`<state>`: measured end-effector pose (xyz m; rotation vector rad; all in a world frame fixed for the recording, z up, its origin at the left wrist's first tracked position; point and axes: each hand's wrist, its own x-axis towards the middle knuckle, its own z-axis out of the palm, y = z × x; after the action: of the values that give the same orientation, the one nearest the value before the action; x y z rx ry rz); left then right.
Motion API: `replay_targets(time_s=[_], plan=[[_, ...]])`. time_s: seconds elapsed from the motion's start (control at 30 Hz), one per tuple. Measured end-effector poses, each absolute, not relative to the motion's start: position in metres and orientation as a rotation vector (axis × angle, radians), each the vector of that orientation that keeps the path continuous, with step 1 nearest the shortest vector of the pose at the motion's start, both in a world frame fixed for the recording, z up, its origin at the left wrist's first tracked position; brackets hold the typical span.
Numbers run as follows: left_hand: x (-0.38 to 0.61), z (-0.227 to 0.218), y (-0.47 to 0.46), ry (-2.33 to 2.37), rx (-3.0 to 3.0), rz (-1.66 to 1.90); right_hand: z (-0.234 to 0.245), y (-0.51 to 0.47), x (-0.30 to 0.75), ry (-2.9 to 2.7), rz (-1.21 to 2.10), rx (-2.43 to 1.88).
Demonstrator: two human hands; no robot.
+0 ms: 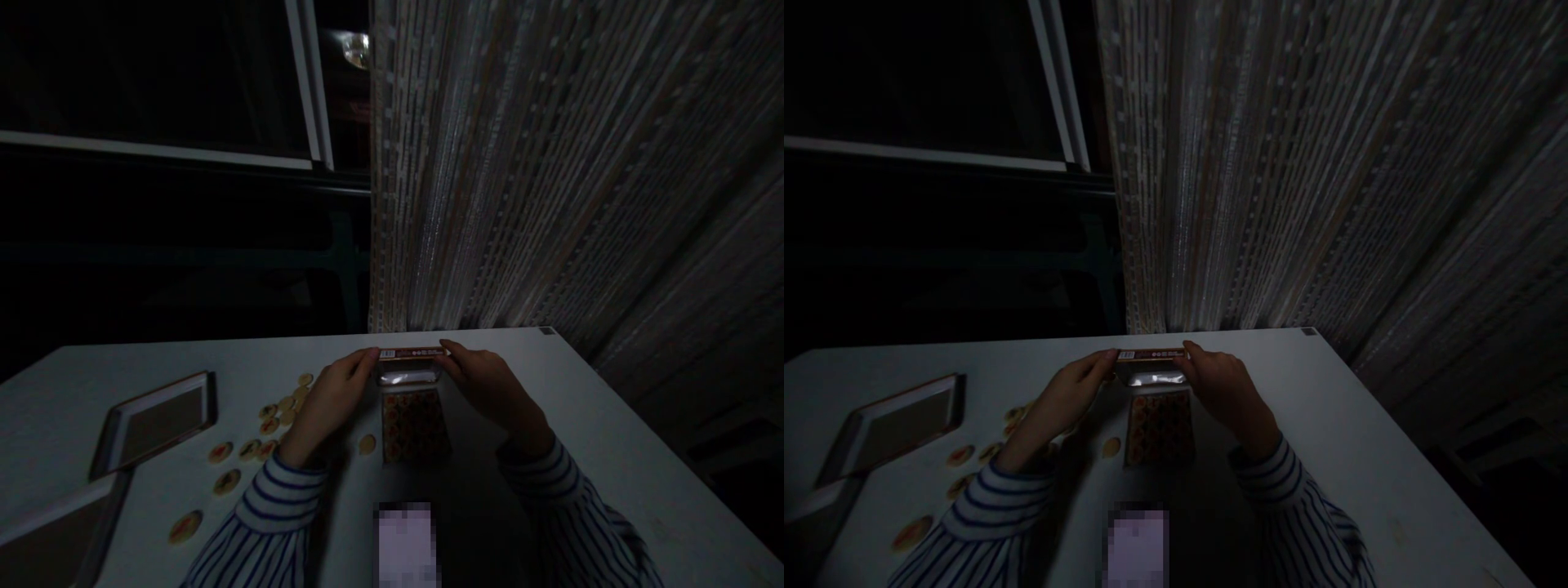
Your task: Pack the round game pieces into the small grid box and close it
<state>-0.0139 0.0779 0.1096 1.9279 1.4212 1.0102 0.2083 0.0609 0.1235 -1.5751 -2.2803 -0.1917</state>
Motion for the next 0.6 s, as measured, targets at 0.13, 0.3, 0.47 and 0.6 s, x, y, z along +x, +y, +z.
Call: replay_targets(time_s=[0.13, 0.3, 0.47, 0.6], plan=[[-0.0145, 0.1095, 0.0785, 1.45, 1.957, 0.976, 0.1218, 0.0619, 0.2072, -2.316, -0.209, -1.603], [-0.0143, 0.1061, 0.0806, 1.434, 1.973, 0.936, 0.1171, 0.0635, 0.207, -2.343, -0.212, -1.64], [-0.014, 0.1036, 0.0813, 1.441, 1.986, 0.911, 0.1138, 0.065, 0.2066, -2.365, -0.212, -1.648], [-0.012, 0.1026, 0.0804, 1.425, 1.986, 0.906, 0.1136, 0.0662, 0.2078, -2.364, -0.194, -1.664]])
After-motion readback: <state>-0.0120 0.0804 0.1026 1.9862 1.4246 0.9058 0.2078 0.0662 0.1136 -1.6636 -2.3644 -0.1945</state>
